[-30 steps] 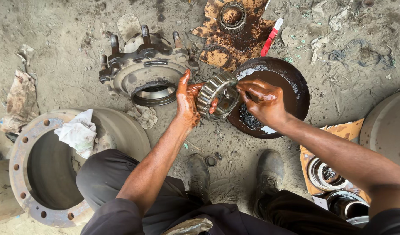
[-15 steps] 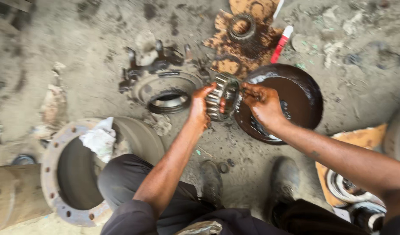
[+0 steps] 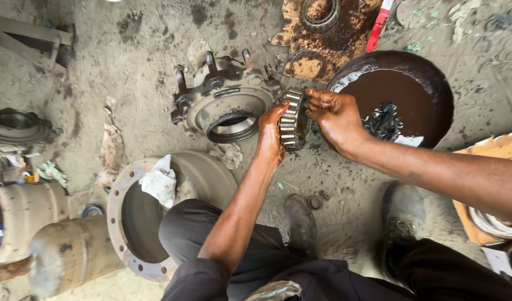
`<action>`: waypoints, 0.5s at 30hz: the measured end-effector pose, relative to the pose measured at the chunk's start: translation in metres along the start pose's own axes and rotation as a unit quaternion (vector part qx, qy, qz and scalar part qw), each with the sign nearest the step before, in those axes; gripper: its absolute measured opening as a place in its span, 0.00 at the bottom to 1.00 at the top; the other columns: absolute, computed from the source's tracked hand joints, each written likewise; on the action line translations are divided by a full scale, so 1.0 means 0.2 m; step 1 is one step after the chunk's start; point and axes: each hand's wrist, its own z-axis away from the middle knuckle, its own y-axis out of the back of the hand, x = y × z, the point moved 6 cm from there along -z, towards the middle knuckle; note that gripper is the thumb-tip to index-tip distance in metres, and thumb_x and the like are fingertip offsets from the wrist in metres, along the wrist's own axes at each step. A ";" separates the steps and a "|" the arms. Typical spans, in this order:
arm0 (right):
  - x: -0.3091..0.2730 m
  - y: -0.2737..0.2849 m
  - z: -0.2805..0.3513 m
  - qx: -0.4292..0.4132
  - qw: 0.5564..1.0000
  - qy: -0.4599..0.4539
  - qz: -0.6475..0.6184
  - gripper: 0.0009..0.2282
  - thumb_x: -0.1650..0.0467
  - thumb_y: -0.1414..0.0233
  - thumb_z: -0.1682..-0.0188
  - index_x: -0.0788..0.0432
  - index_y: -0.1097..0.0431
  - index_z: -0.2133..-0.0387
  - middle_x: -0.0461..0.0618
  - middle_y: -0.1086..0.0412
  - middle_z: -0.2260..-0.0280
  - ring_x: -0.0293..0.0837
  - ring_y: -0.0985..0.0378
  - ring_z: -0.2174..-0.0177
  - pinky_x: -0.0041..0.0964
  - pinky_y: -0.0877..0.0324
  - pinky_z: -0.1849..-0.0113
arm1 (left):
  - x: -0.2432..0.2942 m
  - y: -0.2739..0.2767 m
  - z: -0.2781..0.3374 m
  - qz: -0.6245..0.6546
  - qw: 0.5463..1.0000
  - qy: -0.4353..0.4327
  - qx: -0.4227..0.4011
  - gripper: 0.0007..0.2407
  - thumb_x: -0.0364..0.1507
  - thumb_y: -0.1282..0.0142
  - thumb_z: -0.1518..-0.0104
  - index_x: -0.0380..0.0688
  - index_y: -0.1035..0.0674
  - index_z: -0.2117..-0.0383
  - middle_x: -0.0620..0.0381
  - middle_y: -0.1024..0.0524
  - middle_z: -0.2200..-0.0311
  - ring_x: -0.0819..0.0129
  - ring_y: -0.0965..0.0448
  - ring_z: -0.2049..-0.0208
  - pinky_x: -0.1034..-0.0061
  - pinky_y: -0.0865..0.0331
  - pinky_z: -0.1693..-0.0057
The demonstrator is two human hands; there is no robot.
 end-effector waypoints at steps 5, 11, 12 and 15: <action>-0.14 -0.11 0.17 -0.082 0.968 0.094 0.219 0.27 0.85 0.54 0.55 0.60 0.34 0.39 0.58 0.27 0.44 0.46 0.22 0.70 0.34 0.24 0.72 | 0.01 0.04 0.01 0.008 0.996 0.058 0.060 0.11 0.37 0.44 0.45 0.46 0.20 0.63 0.59 0.21 0.74 0.68 0.20 0.77 0.73 0.24 0.69; -0.21 -0.18 0.37 -0.181 0.897 0.287 0.282 0.33 0.87 0.52 0.60 0.60 0.40 0.37 0.61 0.39 0.36 0.59 0.29 0.42 0.34 0.22 0.59 | 0.06 0.05 0.03 -0.047 0.990 0.083 0.106 0.12 0.39 0.48 0.48 0.52 0.21 0.63 0.59 0.20 0.75 0.71 0.17 0.77 0.72 0.22 0.70; -0.18 -0.17 0.39 -0.196 0.879 0.312 0.303 0.34 0.87 0.51 0.61 0.60 0.42 0.35 0.60 0.40 0.36 0.60 0.31 0.40 0.38 0.25 0.54 | 0.08 0.04 0.03 -0.030 0.994 0.062 0.083 0.11 0.39 0.46 0.46 0.49 0.22 0.62 0.57 0.20 0.75 0.70 0.19 0.77 0.71 0.23 0.70; -0.07 -0.11 0.43 -0.239 0.827 0.351 0.367 0.36 0.85 0.49 0.63 0.60 0.45 0.35 0.57 0.42 0.35 0.58 0.33 0.39 0.43 0.26 0.46 | 0.11 0.02 0.02 0.021 0.999 0.023 0.030 0.11 0.37 0.42 0.43 0.45 0.22 0.61 0.53 0.21 0.75 0.67 0.21 0.78 0.71 0.26 0.71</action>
